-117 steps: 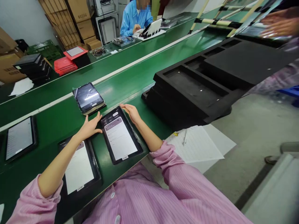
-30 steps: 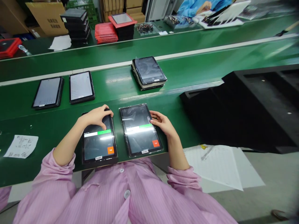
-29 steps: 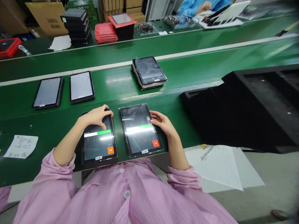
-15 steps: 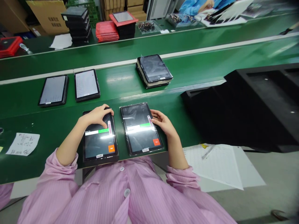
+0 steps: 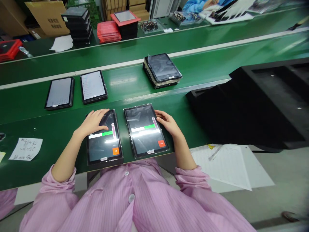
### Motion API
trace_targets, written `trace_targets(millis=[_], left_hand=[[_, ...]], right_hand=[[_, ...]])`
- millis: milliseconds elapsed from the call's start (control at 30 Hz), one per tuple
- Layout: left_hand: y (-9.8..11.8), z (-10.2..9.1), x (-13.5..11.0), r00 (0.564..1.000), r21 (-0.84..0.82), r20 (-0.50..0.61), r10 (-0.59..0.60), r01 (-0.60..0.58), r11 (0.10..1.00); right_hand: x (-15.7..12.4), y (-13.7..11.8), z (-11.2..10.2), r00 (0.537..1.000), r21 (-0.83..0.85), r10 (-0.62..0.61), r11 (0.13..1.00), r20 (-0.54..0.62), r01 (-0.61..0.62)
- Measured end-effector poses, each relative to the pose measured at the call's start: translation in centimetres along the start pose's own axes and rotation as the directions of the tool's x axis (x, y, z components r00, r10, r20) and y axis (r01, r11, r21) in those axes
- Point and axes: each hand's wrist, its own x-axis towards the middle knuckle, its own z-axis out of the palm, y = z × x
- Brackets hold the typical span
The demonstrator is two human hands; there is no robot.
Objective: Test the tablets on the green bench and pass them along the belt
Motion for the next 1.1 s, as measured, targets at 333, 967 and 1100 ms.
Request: trace_targets(millis=[333, 967, 1100], left_hand=[[-0.6, -1.6, 2.6, 0.983, -0.066, 0.182, -0.031, 0.044, 0.997], [0.4, -2.7, 4.7, 0.938, -0.029, 0.341, 0.055, -0.048, 0.998], [0.4, -2.5, 4.4, 0.947, -0.084, 0.318, 0.053, -0.028, 0.996]], right_hand=[[1.8, 0.0, -0.2, 1.000, -0.071, -0.014, 0.997, -0.006, 0.014], [1.8, 0.4, 0.2, 0.999, -0.050, -0.029, 0.998, -0.028, 0.028], [1.7, 0.4, 0.3, 0.999, -0.063, -0.035, 0.998, -0.033, 0.033]])
